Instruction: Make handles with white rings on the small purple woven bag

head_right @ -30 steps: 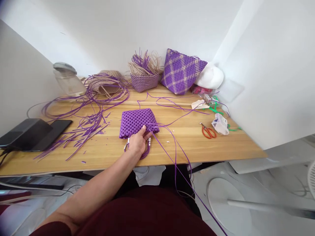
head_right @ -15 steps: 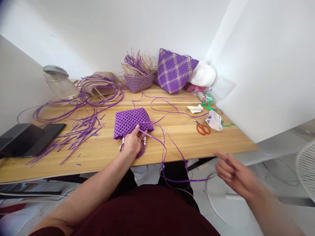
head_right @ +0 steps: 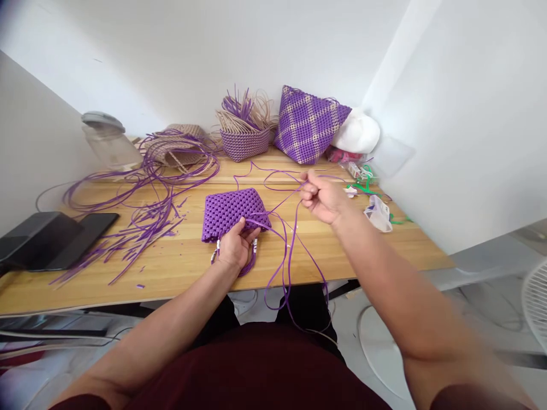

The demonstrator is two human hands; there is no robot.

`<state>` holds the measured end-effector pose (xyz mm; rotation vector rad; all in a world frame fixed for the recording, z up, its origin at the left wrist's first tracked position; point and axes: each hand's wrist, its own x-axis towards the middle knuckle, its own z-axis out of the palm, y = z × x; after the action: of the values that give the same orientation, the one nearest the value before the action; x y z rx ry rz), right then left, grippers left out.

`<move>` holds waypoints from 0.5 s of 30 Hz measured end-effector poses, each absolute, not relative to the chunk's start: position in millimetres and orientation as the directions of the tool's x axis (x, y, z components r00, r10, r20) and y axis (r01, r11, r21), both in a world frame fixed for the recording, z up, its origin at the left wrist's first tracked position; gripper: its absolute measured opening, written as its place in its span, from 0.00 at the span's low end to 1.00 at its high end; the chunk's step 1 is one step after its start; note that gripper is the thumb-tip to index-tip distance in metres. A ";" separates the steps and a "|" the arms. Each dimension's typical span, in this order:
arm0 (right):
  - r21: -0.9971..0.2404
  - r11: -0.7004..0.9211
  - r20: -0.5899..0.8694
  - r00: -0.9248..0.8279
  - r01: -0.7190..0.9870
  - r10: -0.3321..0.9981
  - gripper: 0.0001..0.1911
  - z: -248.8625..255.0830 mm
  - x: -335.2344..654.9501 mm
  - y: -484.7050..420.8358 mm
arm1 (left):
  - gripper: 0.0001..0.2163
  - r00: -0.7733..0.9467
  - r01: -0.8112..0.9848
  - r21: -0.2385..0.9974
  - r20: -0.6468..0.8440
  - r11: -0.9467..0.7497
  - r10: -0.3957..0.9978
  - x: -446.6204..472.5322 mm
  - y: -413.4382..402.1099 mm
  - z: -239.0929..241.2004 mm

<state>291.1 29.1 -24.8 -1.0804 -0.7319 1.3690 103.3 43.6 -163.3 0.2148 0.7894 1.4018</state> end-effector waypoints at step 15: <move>-0.962 0.117 0.241 0.565 0.246 0.789 0.19 148.6 400.1 -32.0 | 0.06 -0.099 -0.770 0.616 -0.375 0.167 0.922 106.7 41.0 -159.0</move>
<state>400.1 -32.0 148.6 -1.4409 -0.9471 0.5005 106.7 41.0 -159.0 0.2267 0.8554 1.4401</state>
